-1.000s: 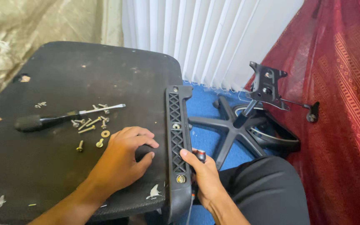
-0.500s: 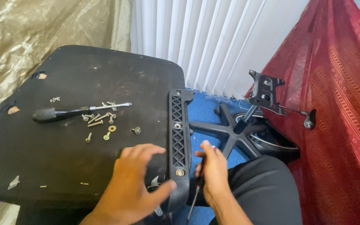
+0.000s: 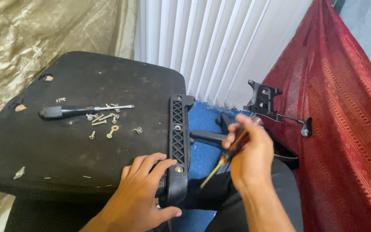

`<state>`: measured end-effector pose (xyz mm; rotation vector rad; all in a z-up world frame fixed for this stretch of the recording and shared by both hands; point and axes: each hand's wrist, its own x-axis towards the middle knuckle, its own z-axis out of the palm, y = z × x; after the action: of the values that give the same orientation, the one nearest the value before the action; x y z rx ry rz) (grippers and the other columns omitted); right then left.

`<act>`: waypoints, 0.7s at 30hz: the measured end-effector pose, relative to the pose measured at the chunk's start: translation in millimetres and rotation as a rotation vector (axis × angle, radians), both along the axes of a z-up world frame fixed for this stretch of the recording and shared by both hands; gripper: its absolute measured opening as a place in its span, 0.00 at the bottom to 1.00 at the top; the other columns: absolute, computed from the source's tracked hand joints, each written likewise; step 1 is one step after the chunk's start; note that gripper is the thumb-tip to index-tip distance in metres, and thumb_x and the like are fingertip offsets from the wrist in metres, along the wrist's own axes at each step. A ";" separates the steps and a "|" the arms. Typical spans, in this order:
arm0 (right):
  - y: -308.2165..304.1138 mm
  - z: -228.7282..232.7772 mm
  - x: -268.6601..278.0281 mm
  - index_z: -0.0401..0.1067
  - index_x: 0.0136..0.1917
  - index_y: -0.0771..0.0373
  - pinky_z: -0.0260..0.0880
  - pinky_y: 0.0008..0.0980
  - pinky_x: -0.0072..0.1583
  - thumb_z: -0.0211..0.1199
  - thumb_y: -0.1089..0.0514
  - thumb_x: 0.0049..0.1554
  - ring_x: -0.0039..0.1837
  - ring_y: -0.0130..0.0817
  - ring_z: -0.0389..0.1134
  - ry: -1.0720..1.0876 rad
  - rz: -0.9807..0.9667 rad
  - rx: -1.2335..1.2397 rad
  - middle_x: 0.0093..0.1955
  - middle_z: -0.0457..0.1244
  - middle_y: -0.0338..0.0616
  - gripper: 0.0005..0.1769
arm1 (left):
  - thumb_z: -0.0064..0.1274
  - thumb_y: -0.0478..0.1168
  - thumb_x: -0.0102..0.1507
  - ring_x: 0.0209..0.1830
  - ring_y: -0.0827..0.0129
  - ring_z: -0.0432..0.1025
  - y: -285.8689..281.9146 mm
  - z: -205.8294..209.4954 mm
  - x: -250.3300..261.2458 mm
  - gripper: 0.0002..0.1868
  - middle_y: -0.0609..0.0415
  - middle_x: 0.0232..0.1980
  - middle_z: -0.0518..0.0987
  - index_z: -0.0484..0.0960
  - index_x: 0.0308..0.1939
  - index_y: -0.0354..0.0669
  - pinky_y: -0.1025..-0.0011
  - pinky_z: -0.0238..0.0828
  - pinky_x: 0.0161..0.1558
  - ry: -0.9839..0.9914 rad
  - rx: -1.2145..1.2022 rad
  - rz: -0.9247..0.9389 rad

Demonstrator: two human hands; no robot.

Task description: The person assembles a black plastic chair base by inserting screws and washers into pre-drilled holes and tightening them with a screwdriver. The person works on the floor, using both hands to align and secure the components.

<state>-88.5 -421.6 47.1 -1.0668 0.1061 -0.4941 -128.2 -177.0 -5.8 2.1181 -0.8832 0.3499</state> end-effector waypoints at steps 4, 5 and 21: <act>5.5 35.2 -7.1 0.69 0.57 0.68 0.65 0.37 0.44 0.55 0.52 0.63 0.41 0.33 0.64 -0.188 0.082 -0.002 0.42 0.63 0.48 0.17 | 0.73 0.49 0.47 0.48 0.58 0.69 -0.6 -20.0 -0.2 0.34 0.45 0.50 0.77 0.77 0.53 0.41 0.66 0.66 0.49 0.210 -0.030 0.101; 9.2 40.4 -8.9 0.69 0.58 0.68 0.65 0.38 0.45 0.55 0.52 0.63 0.41 0.34 0.64 -0.208 0.093 0.001 0.42 0.64 0.48 0.18 | 0.72 0.50 0.52 0.43 0.57 0.69 -3.1 -30.9 -0.7 0.29 0.41 0.43 0.78 0.78 0.50 0.40 0.68 0.66 0.43 0.463 -0.006 0.173; 43.3 19.2 6.7 0.68 0.60 0.68 0.68 0.36 0.52 0.52 0.56 0.64 0.46 0.34 0.67 -0.314 0.288 -0.071 0.46 0.66 0.48 0.16 | 0.68 0.63 0.52 0.81 0.63 0.52 -36.3 -97.0 16.6 0.55 0.57 0.77 0.68 0.61 0.80 0.59 0.45 0.26 0.69 1.640 -1.053 0.394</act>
<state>-81.8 -378.3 66.3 -1.0409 -0.3404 -0.3999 -111.6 -213.3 -102.8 0.9257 0.6114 -0.6036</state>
